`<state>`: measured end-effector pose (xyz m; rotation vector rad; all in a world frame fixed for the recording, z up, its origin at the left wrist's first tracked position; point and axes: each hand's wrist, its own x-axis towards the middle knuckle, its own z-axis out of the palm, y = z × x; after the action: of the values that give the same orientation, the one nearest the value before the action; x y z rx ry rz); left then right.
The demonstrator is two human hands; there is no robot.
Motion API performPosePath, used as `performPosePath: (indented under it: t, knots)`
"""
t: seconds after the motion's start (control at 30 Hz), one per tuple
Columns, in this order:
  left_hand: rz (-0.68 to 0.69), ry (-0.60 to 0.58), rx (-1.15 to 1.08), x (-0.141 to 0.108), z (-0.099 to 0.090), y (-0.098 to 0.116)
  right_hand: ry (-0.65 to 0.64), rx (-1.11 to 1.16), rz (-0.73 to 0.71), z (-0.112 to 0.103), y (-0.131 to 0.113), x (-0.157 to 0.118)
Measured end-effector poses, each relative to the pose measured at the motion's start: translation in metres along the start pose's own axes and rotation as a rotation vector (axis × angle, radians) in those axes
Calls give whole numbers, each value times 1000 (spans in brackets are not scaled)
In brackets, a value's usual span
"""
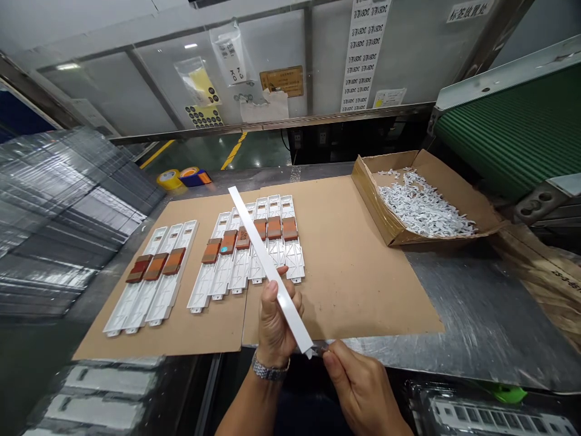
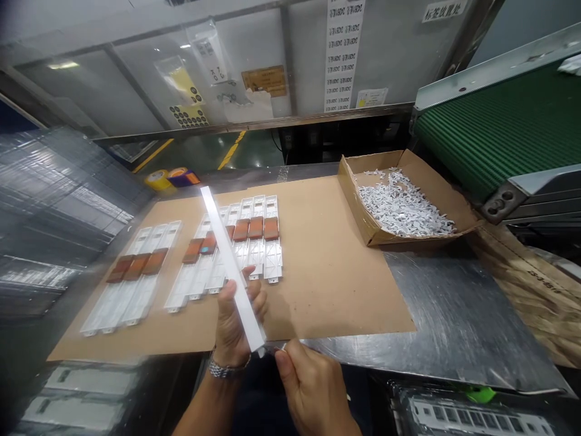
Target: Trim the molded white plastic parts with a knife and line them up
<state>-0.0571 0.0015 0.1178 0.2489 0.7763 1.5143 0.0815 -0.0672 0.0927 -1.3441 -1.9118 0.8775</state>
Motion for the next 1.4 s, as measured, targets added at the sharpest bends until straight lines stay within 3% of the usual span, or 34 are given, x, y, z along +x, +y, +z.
performPosePath:
  t: [0.53,0.67,0.9,1.1,1.2,1.4]
  knots:
    - [26,31,46,2,2,-2,-44,-7,-3,-2,1,1]
    - [37,73,52,3,3,-2,-108,8,-17,2,2,-3]
    - [37,124,103,7,-4,6,-156,251,19,-6,6,-6]
    - [111,171,193,1,-3,12,-20,423,108,-9,10,-4]
    - [149,112,204,-3,-3,15,97,371,77,0,13,-3]
    - [99,9,169,-9,-6,17,273,193,3,12,8,0]
